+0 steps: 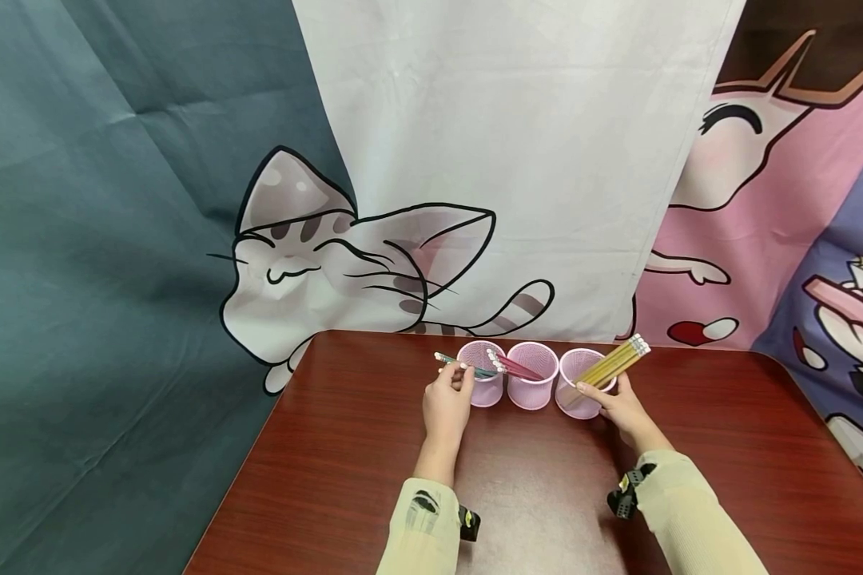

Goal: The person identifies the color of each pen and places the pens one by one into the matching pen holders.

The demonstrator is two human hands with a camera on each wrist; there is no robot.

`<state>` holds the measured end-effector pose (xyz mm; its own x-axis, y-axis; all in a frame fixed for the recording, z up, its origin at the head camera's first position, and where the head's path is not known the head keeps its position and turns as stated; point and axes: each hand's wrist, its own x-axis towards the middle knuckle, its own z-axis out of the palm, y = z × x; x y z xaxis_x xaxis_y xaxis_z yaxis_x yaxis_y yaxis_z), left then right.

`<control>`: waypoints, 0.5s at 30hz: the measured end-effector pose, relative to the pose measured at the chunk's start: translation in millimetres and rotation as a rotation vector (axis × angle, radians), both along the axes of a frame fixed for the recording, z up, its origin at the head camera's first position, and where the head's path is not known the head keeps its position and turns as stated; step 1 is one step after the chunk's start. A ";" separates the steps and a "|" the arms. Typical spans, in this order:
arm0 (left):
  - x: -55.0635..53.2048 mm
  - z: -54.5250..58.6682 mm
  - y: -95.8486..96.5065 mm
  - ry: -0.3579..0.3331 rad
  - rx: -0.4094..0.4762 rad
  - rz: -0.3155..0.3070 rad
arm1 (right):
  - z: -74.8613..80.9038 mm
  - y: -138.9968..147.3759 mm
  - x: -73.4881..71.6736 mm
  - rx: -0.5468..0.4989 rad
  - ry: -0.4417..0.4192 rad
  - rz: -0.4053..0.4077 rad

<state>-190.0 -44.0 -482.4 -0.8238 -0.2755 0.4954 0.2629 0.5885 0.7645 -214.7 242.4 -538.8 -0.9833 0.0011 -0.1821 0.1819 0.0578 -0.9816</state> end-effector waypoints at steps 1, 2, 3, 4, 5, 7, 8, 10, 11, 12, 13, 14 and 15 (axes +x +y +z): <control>-0.1 -0.9 -0.1 0.001 -0.007 0.002 | -0.2 0.2 -0.1 -0.003 -0.001 0.000; -0.2 -1.9 -0.1 0.001 -0.015 0.003 | -0.5 0.5 -0.2 -0.005 -0.002 0.000; -0.2 -2.8 -0.2 0.000 -0.023 0.006 | -0.7 0.7 -0.2 -0.008 -0.003 0.000; -0.4 -3.6 -0.2 -0.002 -0.029 0.007 | -0.9 0.9 -0.3 -0.009 -0.005 0.000; -0.4 -4.3 -0.2 -0.004 -0.036 0.008 | -1.1 1.1 -0.4 -0.010 -0.007 0.000; -0.3 -5.4 -0.3 -0.010 -0.042 0.008 | -1.2 1.2 -0.2 -0.009 -0.007 0.000; -0.1 -5.8 -0.3 -0.014 -0.044 0.009 | -1.1 1.2 -0.1 -0.006 -0.005 0.001; 0.0 -6.6 -0.5 -0.026 -0.048 0.015 | -0.9 1.1 0.0 0.000 -0.002 0.001; 0.1 -7.0 -0.7 -0.033 -0.051 0.018 | -0.8 1.0 0.1 0.004 0.001 0.001; 0.2 -7.6 -0.8 -0.038 -0.053 0.021 | -0.5 0.7 0.2 0.008 0.005 0.002; 0.1 -8.1 -1.0 -0.044 -0.055 0.024 | -0.5 0.5 0.2 0.012 0.007 0.002; 0.1 -8.6 -1.2 -0.048 -0.057 0.027 | -0.3 0.3 0.3 0.014 0.007 0.002; 0.1 -9.2 -1.4 -0.053 -0.058 0.030 | -0.2 0.0 0.2 0.014 0.008 0.002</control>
